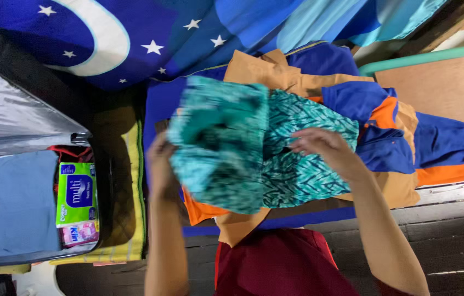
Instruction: The person opens a suitcase and removes several folded clothing items and toiletries one by one, placing them on a nearby surface. The items include trousers, shirts, and packaged products such as tissues and a comb.
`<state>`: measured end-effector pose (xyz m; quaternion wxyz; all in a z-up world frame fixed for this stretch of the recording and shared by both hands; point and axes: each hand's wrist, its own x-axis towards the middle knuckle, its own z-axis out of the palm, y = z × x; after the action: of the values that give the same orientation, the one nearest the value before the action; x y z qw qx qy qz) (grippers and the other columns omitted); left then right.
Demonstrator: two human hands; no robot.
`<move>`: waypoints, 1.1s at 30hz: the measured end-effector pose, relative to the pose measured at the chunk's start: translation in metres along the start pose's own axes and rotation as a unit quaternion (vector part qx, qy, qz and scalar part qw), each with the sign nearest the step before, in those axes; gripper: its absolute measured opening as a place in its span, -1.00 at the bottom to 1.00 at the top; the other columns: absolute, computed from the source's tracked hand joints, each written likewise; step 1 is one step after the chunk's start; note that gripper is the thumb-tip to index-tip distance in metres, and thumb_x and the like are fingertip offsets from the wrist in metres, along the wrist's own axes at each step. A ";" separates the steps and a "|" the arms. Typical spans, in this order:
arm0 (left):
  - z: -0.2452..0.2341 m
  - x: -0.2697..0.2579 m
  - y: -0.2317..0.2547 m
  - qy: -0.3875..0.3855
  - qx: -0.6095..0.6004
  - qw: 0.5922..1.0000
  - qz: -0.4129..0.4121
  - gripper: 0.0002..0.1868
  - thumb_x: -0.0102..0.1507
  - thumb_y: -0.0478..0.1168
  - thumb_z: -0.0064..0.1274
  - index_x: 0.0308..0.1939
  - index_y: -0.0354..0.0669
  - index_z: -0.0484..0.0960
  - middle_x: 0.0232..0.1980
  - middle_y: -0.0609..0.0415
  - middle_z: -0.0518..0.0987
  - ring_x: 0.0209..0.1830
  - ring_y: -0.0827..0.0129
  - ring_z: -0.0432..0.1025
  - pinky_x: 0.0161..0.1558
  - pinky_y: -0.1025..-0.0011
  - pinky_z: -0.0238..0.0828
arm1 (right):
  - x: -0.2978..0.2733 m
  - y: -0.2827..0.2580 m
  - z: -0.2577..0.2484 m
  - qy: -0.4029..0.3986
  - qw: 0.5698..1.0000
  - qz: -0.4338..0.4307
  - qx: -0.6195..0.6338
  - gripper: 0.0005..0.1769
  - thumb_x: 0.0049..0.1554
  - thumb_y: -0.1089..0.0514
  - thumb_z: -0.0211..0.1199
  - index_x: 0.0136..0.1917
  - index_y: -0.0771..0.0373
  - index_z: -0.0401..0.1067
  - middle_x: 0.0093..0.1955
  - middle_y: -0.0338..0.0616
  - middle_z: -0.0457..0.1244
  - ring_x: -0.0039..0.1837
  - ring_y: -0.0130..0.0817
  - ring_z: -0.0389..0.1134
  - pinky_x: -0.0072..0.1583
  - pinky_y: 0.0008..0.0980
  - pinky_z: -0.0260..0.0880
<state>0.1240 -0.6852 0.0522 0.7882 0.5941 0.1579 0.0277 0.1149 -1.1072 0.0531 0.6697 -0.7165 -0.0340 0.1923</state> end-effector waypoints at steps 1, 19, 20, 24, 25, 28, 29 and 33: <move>-0.031 0.002 0.006 0.079 -0.074 0.993 -0.042 -0.65 0.28 -0.35 -0.08 0.13 -0.20 0.59 0.01 0.08 0.64 0.02 0.39 0.53 0.11 0.40 0.43 | -0.001 0.012 -0.006 0.090 0.993 -0.015 -0.070 -0.57 0.26 0.00 0.18 0.25 0.33 0.49 0.14 -0.04 0.42 0.20 -0.28 0.43 0.20 -0.29 0.42; 0.073 -0.040 -0.034 -0.246 0.383 0.848 0.273 -0.52 0.20 -0.25 0.22 0.21 -0.18 0.54 0.23 -0.17 0.52 0.24 -0.11 0.40 0.26 0.09 0.31 | -0.036 0.129 -0.041 0.144 0.944 0.080 0.286 -0.03 0.00 -0.06 0.40 0.56 0.31 0.17 0.43 -0.06 0.23 0.36 -0.22 0.30 0.34 -0.21 0.30; 0.085 -0.047 -0.038 -0.259 0.400 0.833 0.280 -0.47 0.16 -0.21 0.25 0.21 -0.17 0.55 0.24 -0.16 0.50 0.24 -0.13 0.40 0.25 0.07 0.33 | -0.032 0.133 -0.035 0.132 0.947 0.092 0.278 -0.01 -0.05 -0.04 0.40 0.58 0.26 0.15 0.44 -0.11 0.24 0.38 -0.24 0.30 0.34 -0.24 0.29; 0.114 -0.055 -0.047 -0.287 0.452 0.798 0.278 -0.34 0.06 -0.19 0.29 0.26 -0.16 0.50 0.32 -0.18 0.43 0.30 -0.17 0.35 0.28 0.01 0.29 | -0.030 0.140 -0.025 0.107 0.913 0.115 0.377 0.04 -0.02 -0.14 0.42 0.58 0.25 0.10 0.46 -0.07 0.20 0.41 -0.18 0.27 0.38 -0.15 0.26; 0.117 -0.054 -0.048 -0.299 0.436 0.801 0.279 -0.30 0.08 -0.17 0.28 0.29 -0.18 0.46 0.36 -0.23 0.40 0.34 -0.18 0.33 0.32 0.03 0.29 | -0.028 0.141 -0.023 0.081 0.912 0.099 0.389 0.06 -0.02 -0.17 0.43 0.60 0.24 0.09 0.49 -0.08 0.18 0.43 -0.18 0.25 0.40 -0.15 0.24; 0.124 -0.054 -0.052 -0.336 0.413 0.817 0.221 -0.22 0.12 -0.12 0.24 0.43 -0.15 0.39 0.45 -0.37 0.29 0.42 -0.23 0.24 0.36 0.03 0.26 | -0.025 0.146 -0.019 0.039 0.913 0.086 0.398 0.09 0.01 -0.19 0.45 0.61 0.29 0.07 0.52 -0.02 0.14 0.46 -0.14 0.21 0.44 -0.12 0.18; 0.128 -0.054 -0.054 -0.347 0.409 0.822 0.193 -0.19 0.14 -0.10 0.22 0.48 -0.13 0.37 0.47 -0.42 0.26 0.43 -0.25 0.21 0.36 0.02 0.24 | -0.024 0.147 -0.021 0.030 0.914 0.085 0.395 0.09 0.02 -0.19 0.45 0.62 0.31 0.07 0.52 0.02 0.13 0.46 -0.12 0.20 0.45 -0.10 0.16; 0.142 -0.053 -0.065 -0.357 0.459 0.780 0.231 -0.13 0.10 0.06 0.26 0.46 -0.08 0.41 0.44 -0.44 0.29 0.47 -0.28 0.16 0.43 -0.04 0.11 | -0.028 0.140 -0.033 0.033 0.958 0.098 0.269 0.15 -0.09 -0.19 0.46 0.62 0.25 0.08 0.52 -0.05 0.15 0.45 -0.16 0.21 0.38 -0.16 0.23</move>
<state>0.1041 -0.8480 0.0370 0.3922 0.8717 -0.2825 -0.0805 0.0705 -1.1607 -0.0757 0.8164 -0.5156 0.1109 0.2354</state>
